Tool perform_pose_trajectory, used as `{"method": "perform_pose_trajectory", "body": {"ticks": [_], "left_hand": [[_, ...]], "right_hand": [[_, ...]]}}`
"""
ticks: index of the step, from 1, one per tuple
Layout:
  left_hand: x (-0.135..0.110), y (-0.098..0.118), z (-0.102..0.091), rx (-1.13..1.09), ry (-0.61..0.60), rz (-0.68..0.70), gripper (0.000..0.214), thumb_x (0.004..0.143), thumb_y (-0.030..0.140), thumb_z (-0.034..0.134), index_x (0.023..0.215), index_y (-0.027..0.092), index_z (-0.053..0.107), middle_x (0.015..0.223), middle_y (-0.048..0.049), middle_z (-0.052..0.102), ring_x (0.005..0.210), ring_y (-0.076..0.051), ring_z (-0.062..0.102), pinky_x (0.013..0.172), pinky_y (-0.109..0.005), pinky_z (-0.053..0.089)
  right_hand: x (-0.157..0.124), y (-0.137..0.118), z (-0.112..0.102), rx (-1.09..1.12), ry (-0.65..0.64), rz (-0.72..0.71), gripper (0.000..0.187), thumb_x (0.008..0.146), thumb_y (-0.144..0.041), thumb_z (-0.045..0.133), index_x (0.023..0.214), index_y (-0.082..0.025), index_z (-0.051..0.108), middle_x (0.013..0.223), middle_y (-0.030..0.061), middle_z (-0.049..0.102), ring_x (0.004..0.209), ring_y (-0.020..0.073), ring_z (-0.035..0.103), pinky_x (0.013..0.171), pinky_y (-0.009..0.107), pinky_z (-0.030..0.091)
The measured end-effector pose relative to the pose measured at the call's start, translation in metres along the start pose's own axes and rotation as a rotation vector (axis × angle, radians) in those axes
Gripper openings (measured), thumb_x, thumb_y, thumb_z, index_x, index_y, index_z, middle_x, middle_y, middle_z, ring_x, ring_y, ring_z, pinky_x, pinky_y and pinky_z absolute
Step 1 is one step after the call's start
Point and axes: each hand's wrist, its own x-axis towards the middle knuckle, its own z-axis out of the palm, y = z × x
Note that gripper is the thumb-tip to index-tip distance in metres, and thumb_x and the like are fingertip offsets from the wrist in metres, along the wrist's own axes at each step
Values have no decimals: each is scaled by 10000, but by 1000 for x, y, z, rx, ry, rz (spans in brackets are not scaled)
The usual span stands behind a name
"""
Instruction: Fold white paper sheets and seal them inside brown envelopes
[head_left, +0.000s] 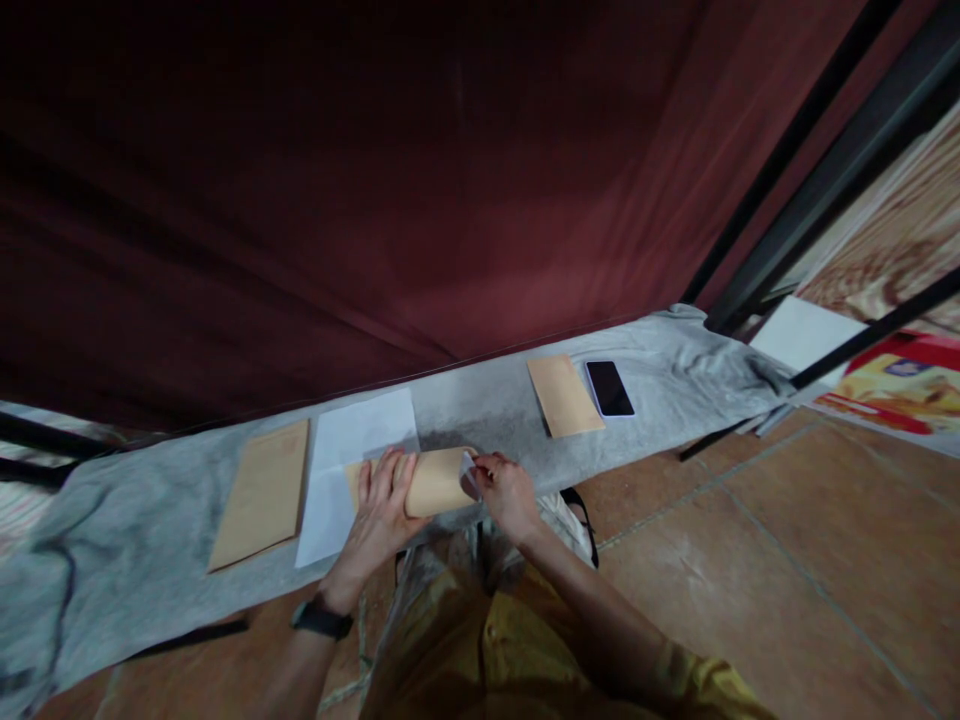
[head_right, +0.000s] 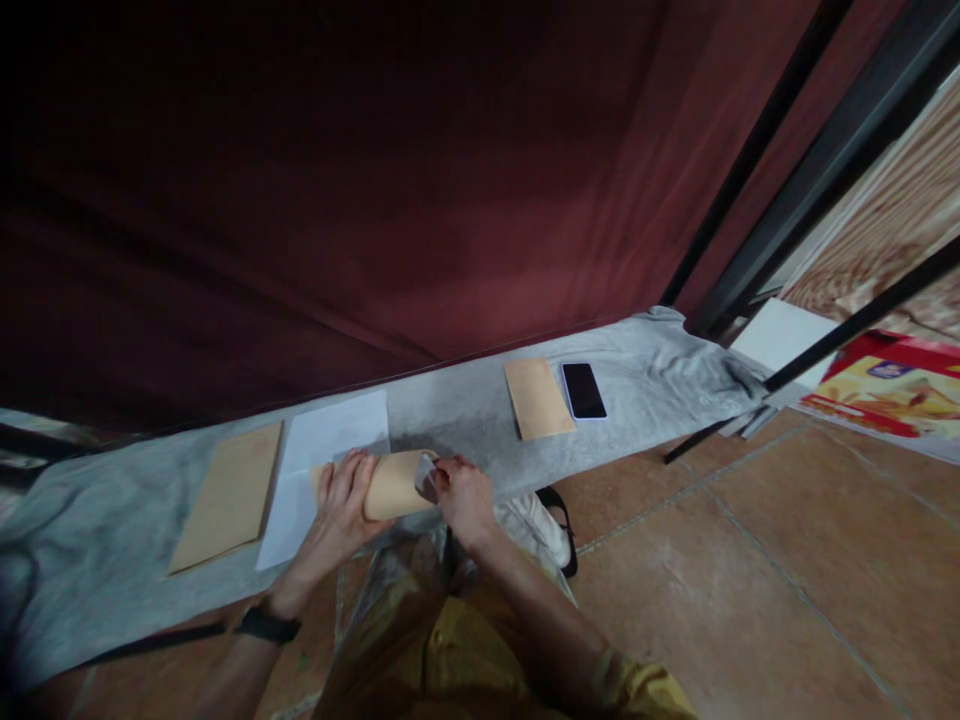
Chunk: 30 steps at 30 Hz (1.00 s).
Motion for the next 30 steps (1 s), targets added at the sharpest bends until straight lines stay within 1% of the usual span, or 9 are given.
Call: {"method": "perform_pose_trajectory", "body": {"ticks": [4, 8, 11, 13, 14, 16, 19, 21, 30], "left_hand": [[3, 3, -1, 12, 11, 13, 962, 799, 391, 714, 1574, 127, 208, 1481, -267, 441, 1460, -422, 333, 1181, -641, 213], [5, 6, -4, 13, 0, 14, 934, 813, 378, 692, 1572, 127, 208, 1478, -266, 449, 1457, -419, 342, 1175, -643, 230], [6, 7, -7, 19, -20, 20, 941, 808, 342, 689, 1578, 134, 189, 1485, -263, 444, 1455, -414, 348, 1178, -638, 233], [6, 7, -7, 31, -37, 29, 951, 807, 328, 690, 1582, 143, 171, 1489, -262, 441, 1455, -410, 350, 1180, -635, 233], [6, 7, -7, 37, -43, 35, 954, 807, 328, 690, 1583, 146, 167, 1489, -263, 440, 1456, -410, 349, 1180, -635, 232], [7, 6, -7, 46, -53, 50, 952, 807, 326, 693, 1583, 149, 171, 1484, -265, 445, 1458, -411, 346, 1181, -639, 227], [10, 5, -7, 47, -68, 76, 949, 798, 324, 701, 1581, 158, 191, 1485, -261, 447, 1460, -411, 345, 1184, -645, 214], [13, 4, -8, 38, -84, 84, 947, 791, 316, 706, 1581, 172, 205, 1498, -251, 441, 1462, -403, 346, 1191, -644, 202], [29, 3, -9, -21, -135, 97, 979, 765, 322, 745, 1590, 199, 232, 1535, -224, 415, 1480, -393, 312, 1204, -643, 170]], "right_hand": [[-1, 2, 2, -20, 22, 12, 204, 943, -190, 533, 1034, -237, 710, 1050, 43, 737, 904, 180, 685, 754, 244, 424], [-3, 6, 10, 30, 54, 93, 186, 934, -195, 547, 1096, -233, 631, 981, 32, 742, 887, 188, 692, 743, 250, 425], [-3, 11, 15, 111, 82, 140, 348, 920, -210, 563, 1267, -213, 529, 983, 36, 745, 879, 190, 696, 727, 251, 436], [-1, 14, 16, 136, 82, 138, 398, 902, -200, 566, 1297, -215, 523, 1000, 40, 746, 894, 189, 695, 725, 248, 440], [0, 15, 16, 131, 74, 133, 359, 890, -187, 561, 1247, -223, 570, 991, 37, 747, 892, 186, 693, 720, 243, 435], [2, 18, 15, 99, 53, 127, 212, 867, -169, 554, 1034, -230, 670, 928, 26, 745, 850, 177, 685, 694, 234, 415], [5, 23, 14, 70, 45, 128, 146, 843, -160, 552, 797, -219, 678, 787, 8, 709, 743, 155, 647, 643, 226, 377], [7, 26, 14, 78, 55, 117, 143, 832, -154, 559, 773, -213, 675, 755, 0, 683, 708, 141, 620, 631, 220, 365], [15, 35, 9, 47, 93, 90, 139, 808, -111, 590, 699, -185, 636, 864, 23, 633, 729, 116, 578, 627, 202, 369]]}}
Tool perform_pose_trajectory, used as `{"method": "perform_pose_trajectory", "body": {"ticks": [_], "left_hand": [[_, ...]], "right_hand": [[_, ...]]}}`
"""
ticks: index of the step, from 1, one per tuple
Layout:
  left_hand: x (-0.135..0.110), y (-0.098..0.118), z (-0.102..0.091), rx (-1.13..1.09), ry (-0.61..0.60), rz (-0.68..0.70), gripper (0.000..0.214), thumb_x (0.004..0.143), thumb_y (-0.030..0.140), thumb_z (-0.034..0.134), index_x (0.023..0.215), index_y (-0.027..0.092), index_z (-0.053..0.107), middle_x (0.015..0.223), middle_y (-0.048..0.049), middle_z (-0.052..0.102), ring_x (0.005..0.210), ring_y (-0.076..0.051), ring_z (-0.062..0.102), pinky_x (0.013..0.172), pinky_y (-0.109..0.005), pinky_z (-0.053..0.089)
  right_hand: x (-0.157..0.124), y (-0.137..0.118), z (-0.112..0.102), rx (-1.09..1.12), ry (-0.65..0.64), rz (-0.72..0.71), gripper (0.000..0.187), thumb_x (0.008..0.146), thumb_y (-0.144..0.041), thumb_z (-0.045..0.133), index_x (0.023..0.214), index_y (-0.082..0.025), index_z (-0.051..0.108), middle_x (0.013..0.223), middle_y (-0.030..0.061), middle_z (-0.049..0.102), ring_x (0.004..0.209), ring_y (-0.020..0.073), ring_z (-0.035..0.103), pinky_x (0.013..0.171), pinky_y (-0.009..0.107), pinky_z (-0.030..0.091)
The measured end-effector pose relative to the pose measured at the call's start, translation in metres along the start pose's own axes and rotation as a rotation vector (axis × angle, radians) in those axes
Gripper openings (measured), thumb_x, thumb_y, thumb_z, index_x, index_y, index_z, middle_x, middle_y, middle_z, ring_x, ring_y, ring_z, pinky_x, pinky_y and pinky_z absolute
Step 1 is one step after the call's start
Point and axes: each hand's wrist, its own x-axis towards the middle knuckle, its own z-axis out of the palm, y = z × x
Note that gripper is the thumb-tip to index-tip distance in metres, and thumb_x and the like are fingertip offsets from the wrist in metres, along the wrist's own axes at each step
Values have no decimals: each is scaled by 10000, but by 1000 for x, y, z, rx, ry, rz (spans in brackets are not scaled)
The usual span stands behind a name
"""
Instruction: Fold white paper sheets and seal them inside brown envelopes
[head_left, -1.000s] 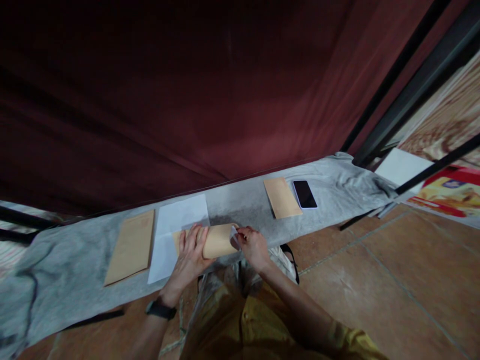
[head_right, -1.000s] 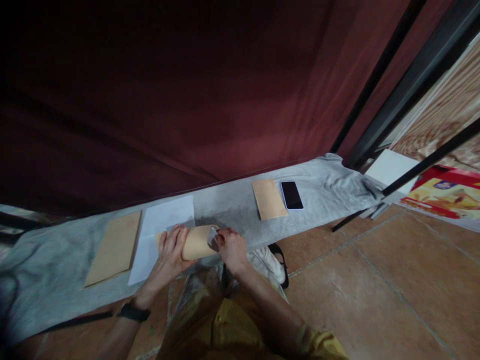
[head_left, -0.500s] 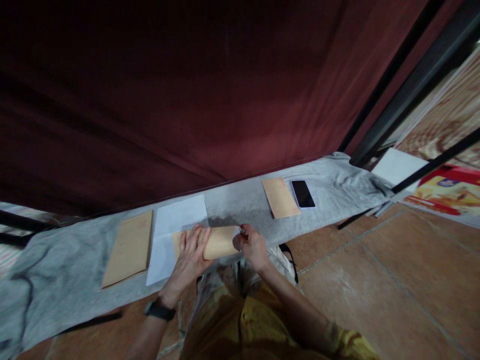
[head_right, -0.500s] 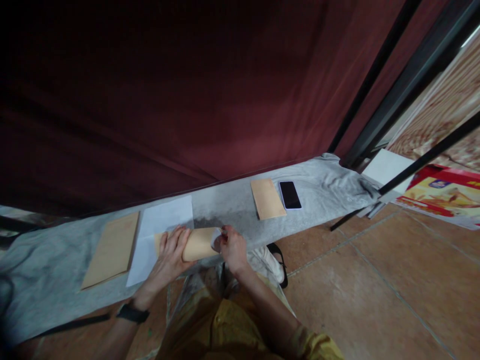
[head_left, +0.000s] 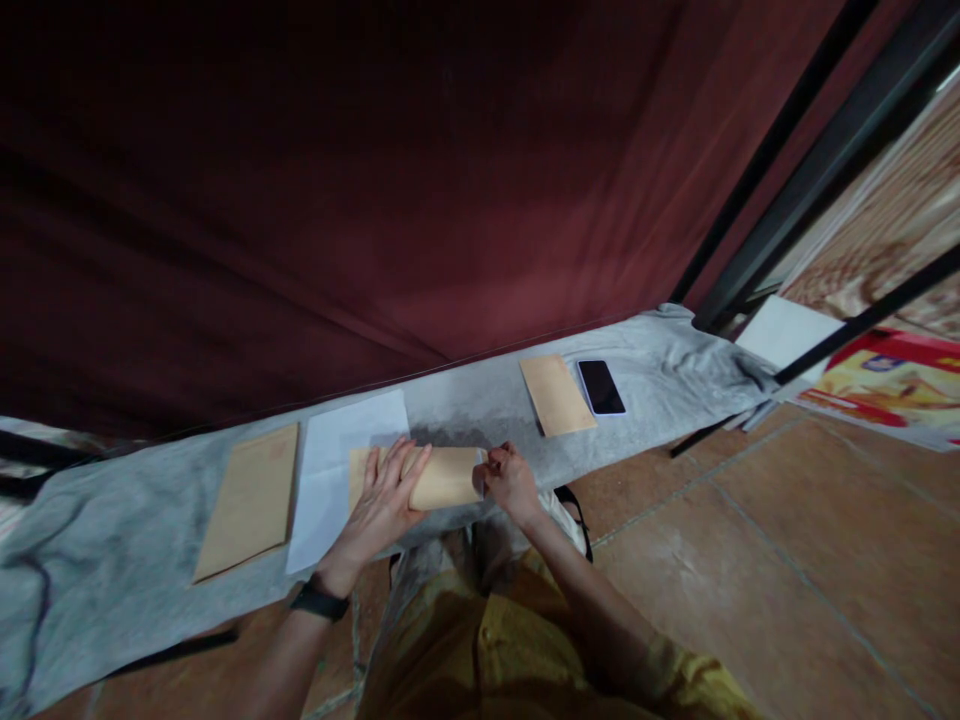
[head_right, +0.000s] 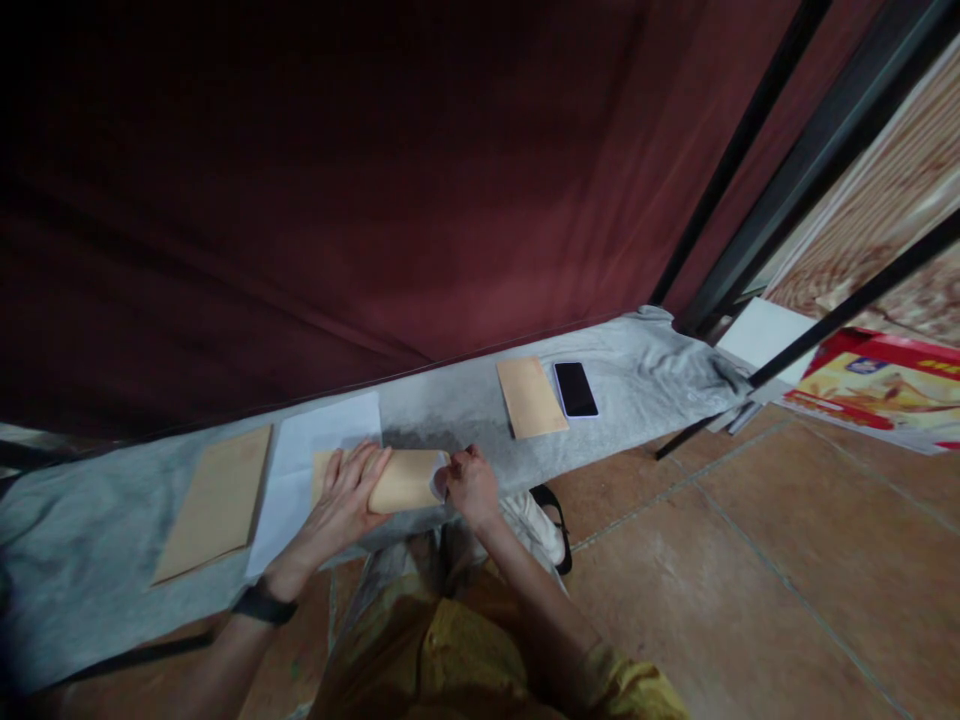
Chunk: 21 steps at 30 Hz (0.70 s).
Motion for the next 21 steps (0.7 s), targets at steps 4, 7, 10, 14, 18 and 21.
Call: {"method": "perform_pose_trajectory", "body": {"ticks": [4, 7, 10, 14, 18, 21], "left_hand": [[2, -1, 3, 1, -34, 5, 1015, 752, 323, 755, 1596, 198, 205, 1546, -226, 399, 1488, -398, 291, 1198, -650, 170], [3, -3, 4, -8, -59, 4, 1026, 751, 353, 758, 1598, 207, 197, 1567, -222, 374, 1495, -402, 273, 1193, -658, 172], [5, -3, 2, -25, -74, -13, 1021, 770, 360, 745, 1604, 217, 172, 1615, -219, 298, 1511, -402, 237, 1190, -667, 171], [7, 4, 0, -61, -12, -96, 942, 833, 334, 700, 1606, 252, 169, 1661, -197, 202, 1527, -396, 195, 1194, -672, 156], [9, 26, 11, -233, 170, -261, 856, 891, 368, 653, 1602, 279, 184, 1657, -171, 207, 1521, -366, 225, 1198, -622, 246], [12, 52, 30, -521, 275, -428, 790, 915, 417, 617, 1588, 312, 218, 1622, -142, 261, 1473, -320, 339, 1106, -501, 455]], "right_hand": [[0, 2, 0, 33, -28, 29, 163, 799, -67, 573, 701, -185, 628, 728, -3, 622, 668, 114, 561, 604, 208, 344], [0, 6, 3, 89, -33, 31, 149, 799, -85, 586, 700, -193, 616, 654, -25, 604, 629, 109, 538, 585, 207, 330], [3, 11, 7, 239, -15, 26, 130, 807, -140, 582, 693, -200, 601, 643, -34, 600, 620, 108, 535, 587, 204, 358], [13, 16, 16, 613, 91, 132, 117, 769, -282, 639, 698, -209, 580, 635, -28, 601, 615, 130, 555, 574, 220, 423], [23, 16, 25, 925, 168, 249, 265, 737, -455, 648, 805, -208, 577, 715, 0, 647, 624, 156, 602, 549, 254, 481], [25, 14, 32, 1120, 250, 331, 368, 664, -502, 707, 830, -210, 558, 754, 3, 657, 663, 158, 624, 594, 268, 515]]}}
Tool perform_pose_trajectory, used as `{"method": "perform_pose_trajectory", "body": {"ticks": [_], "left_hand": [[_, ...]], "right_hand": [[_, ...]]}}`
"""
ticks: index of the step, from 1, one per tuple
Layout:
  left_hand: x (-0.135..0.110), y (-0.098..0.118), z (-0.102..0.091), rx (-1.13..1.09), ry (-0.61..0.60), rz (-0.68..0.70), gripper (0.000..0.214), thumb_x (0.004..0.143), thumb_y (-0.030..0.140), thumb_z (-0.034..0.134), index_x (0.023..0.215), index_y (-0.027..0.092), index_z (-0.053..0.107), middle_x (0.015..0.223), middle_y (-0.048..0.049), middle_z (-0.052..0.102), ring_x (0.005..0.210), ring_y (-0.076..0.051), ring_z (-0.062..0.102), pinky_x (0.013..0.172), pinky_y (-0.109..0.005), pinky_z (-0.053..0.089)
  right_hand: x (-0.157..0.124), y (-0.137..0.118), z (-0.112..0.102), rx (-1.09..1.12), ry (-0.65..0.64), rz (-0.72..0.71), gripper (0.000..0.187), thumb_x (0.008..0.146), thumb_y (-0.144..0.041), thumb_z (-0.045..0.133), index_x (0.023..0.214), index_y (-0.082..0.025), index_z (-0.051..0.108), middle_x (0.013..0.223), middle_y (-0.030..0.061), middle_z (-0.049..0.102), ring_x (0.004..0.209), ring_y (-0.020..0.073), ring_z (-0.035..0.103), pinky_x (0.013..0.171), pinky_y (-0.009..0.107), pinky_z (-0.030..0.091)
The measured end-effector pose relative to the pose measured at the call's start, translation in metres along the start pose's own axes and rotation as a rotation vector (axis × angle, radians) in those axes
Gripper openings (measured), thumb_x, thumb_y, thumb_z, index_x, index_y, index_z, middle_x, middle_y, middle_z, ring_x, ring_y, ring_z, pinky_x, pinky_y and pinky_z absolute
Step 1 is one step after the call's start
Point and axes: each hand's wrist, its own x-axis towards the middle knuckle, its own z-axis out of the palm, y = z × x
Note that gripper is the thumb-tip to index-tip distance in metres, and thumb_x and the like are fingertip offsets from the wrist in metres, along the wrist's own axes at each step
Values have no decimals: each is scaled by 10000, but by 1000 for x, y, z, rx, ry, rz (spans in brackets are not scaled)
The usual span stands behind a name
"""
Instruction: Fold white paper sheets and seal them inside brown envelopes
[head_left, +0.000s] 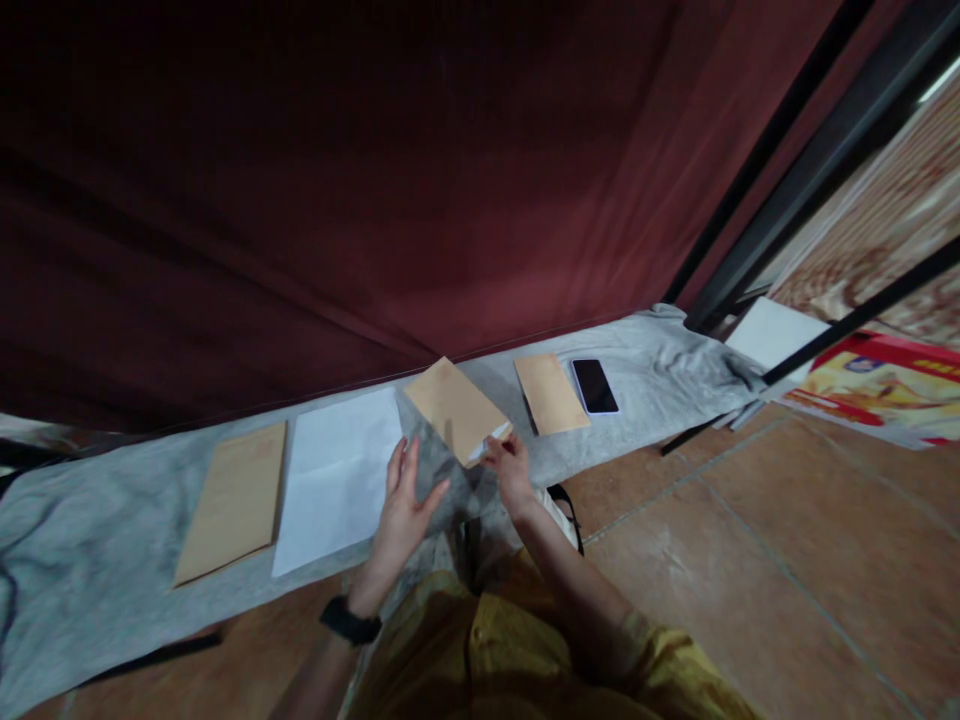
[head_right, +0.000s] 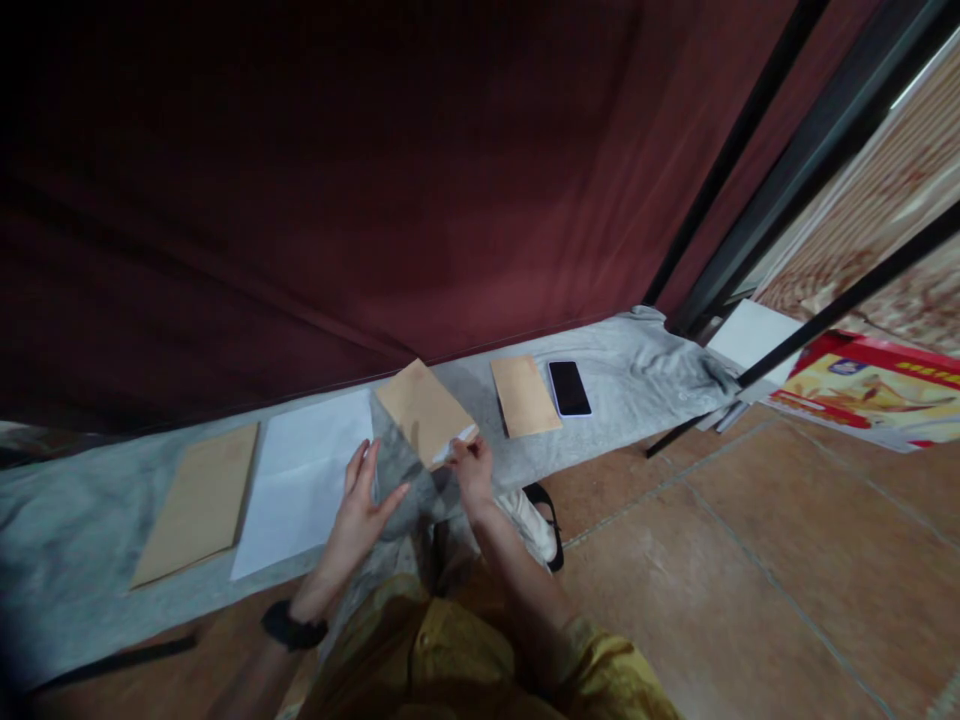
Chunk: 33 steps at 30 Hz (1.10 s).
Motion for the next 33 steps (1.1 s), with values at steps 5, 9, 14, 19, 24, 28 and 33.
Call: {"method": "perform_pose_trajectory", "body": {"ticks": [5, 9, 14, 19, 24, 28, 33], "left_hand": [[-1, 17, 45, -411, 51, -303, 793, 857, 436, 676, 1545, 286, 309, 1525, -172, 371, 1044, -230, 669, 753, -361, 624], [15, 19, 63, -477, 113, -360, 819, 798, 331, 725, 1523, 254, 353, 1523, -174, 392, 1043, -230, 669, 801, -370, 617], [22, 4, 72, -431, 147, -416, 790, 773, 200, 704, 1502, 221, 400, 1363, -137, 571, 1107, -243, 649, 899, -387, 585], [18, -8, 73, -366, 153, -438, 712, 730, 149, 702, 1414, 229, 520, 1293, -112, 615, 1102, -248, 646, 928, -400, 565], [21, -10, 73, -531, 154, -591, 599, 696, 119, 670, 1288, 187, 611, 1068, -71, 689, 848, -181, 675, 724, -315, 577], [22, -10, 71, -726, 115, -714, 549, 667, 148, 707, 1212, 150, 635, 698, 30, 639, 525, -105, 565, 503, -222, 474], [19, -8, 64, -738, 92, -777, 469, 696, 188, 707, 1159, 155, 643, 625, 55, 594, 438, -84, 532, 429, -193, 408]], "right_hand": [[-8, 9, 8, 94, 86, 31, 318, 670, -453, 707, 801, -228, 524, 776, -4, 664, 686, 154, 629, 645, 280, 539], [-18, 14, 16, 96, 125, 62, 213, 708, -371, 675, 785, -240, 527, 795, 8, 686, 713, 168, 640, 683, 292, 560], [-24, 23, 19, 106, 123, 103, 205, 698, -341, 688, 810, -228, 559, 747, -11, 678, 651, 150, 627, 642, 268, 552], [-21, 28, 13, 113, 9, 133, 235, 675, -326, 714, 849, -230, 587, 820, 4, 717, 699, 162, 670, 649, 280, 574], [-15, 24, 4, 78, -119, 222, 242, 713, -347, 723, 856, -216, 578, 731, 1, 701, 604, 162, 678, 601, 299, 583], [-14, 18, -2, 43, -177, 287, 211, 730, -311, 706, 856, -210, 570, 691, 11, 696, 567, 168, 674, 564, 295, 580], [-18, 17, -19, -151, -145, 248, 198, 768, -276, 630, 940, -196, 574, 732, 18, 689, 538, 154, 634, 509, 275, 550]]}}
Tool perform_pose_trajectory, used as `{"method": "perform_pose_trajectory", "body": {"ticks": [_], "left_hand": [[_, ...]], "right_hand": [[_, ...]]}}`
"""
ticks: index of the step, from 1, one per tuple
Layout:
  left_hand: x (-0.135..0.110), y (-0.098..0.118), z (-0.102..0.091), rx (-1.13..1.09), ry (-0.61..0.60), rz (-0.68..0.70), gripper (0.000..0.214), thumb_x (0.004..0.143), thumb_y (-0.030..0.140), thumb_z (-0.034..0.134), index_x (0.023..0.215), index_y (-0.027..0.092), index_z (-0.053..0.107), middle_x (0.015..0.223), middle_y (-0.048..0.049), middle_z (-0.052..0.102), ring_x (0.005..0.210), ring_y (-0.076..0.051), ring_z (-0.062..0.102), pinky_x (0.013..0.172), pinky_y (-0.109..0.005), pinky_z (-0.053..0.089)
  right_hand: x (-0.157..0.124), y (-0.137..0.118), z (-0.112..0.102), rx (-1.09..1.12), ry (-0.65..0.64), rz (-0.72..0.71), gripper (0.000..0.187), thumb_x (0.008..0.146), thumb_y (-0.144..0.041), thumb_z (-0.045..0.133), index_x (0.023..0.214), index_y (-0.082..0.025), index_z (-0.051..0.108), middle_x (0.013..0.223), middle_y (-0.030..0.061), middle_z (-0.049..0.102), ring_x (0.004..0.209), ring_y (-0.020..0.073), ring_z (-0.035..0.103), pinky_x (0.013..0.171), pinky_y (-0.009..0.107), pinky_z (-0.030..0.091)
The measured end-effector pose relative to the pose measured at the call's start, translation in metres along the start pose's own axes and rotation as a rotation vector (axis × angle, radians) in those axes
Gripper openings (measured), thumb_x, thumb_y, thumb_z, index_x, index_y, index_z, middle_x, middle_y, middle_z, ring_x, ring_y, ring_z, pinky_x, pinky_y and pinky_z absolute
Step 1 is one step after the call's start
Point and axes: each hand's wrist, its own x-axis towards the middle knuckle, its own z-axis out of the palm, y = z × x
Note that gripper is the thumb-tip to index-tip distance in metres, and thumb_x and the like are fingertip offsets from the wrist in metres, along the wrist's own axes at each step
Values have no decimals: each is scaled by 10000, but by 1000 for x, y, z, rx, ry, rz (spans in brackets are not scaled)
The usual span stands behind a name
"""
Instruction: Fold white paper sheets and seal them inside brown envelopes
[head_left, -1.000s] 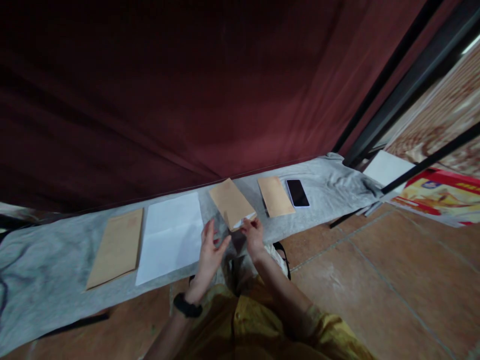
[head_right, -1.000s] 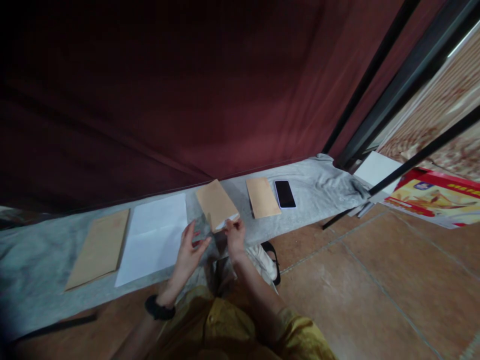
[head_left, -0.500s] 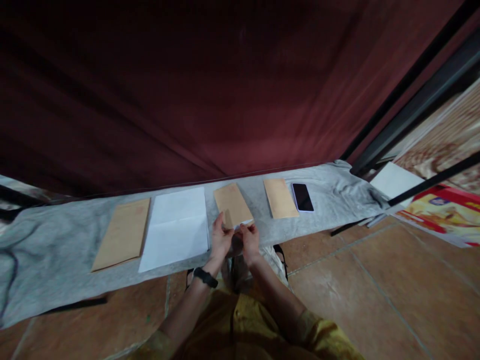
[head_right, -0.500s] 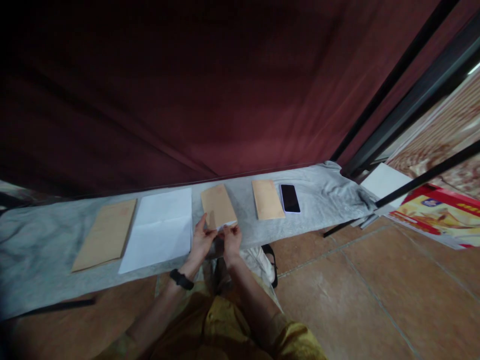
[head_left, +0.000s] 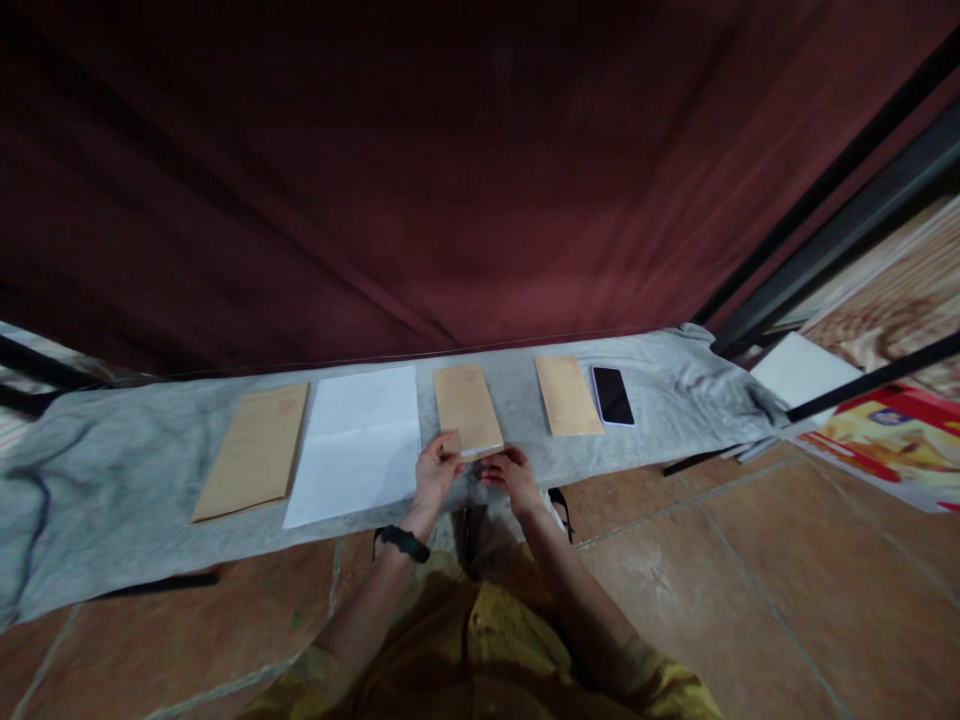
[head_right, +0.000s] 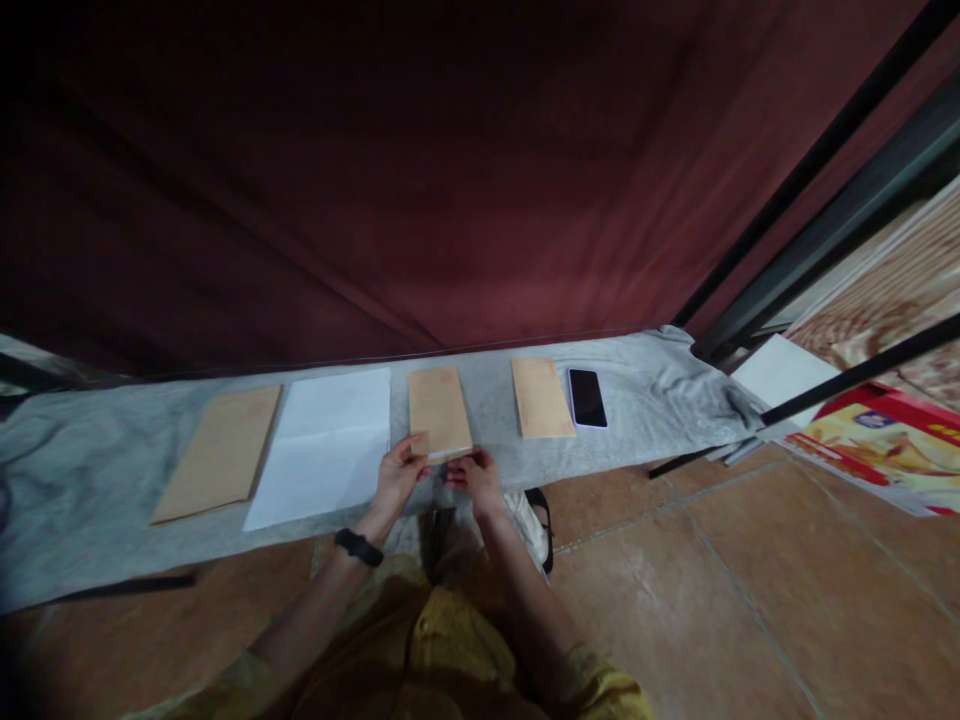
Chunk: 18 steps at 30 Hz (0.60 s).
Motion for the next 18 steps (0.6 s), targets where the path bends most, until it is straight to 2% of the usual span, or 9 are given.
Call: {"method": "perform_pose_trajectory", "body": {"ticks": [2, 4, 7, 9, 13, 18], "left_hand": [[-1, 1, -1, 46, 1, -21, 438, 715, 193, 698, 1147, 154, 641, 636, 56, 593, 425, -75, 529, 413, -183, 388], [-2, 3, -2, 86, -2, -35, 412, 730, 192, 688, 1137, 148, 641, 633, 61, 583, 407, -67, 516, 400, -174, 367], [-2, 4, -3, 122, -2, -44, 395, 767, 180, 648, 1160, 145, 634, 616, 74, 560, 387, -60, 491, 392, -170, 352], [-2, 4, -3, 157, -2, -44, 388, 802, 165, 597, 1189, 146, 624, 601, 80, 542, 381, -62, 478, 389, -172, 348], [-3, 3, -3, 246, 9, -45, 390, 848, 137, 512, 1225, 149, 614, 574, 82, 526, 384, -79, 480, 403, -183, 365], [-4, 6, -6, 369, 22, -43, 386, 885, 145, 492, 1248, 170, 622, 563, 74, 542, 413, -100, 497, 466, -209, 420]], "right_hand": [[-3, 2, -10, -138, 79, -151, 255, 797, -270, 587, 1042, -202, 564, 800, 12, 677, 565, 153, 619, 517, 283, 545], [-6, 2, -20, -337, 114, -400, 266, 828, -238, 550, 1090, -208, 584, 903, 31, 669, 712, 170, 642, 642, 313, 572], [-6, -3, -30, -673, 7, -742, 243, 872, -151, 492, 1022, -219, 671, 1055, 72, 663, 1017, 203, 619, 934, 375, 525], [-3, -5, -32, -856, -104, -875, 300, 886, -105, 476, 1021, -235, 710, 1155, 83, 651, 1142, 219, 574, 1026, 404, 470], [3, -3, -32, -1063, -201, -993, 362, 885, -66, 506, 1127, -229, 720, 1319, 95, 599, 1275, 242, 506, 1070, 426, 432], [7, 4, -34, -1206, -259, -1002, 396, 910, -73, 520, 1221, -242, 696, 1387, 78, 586, 1274, 236, 516, 1078, 420, 419]]}}
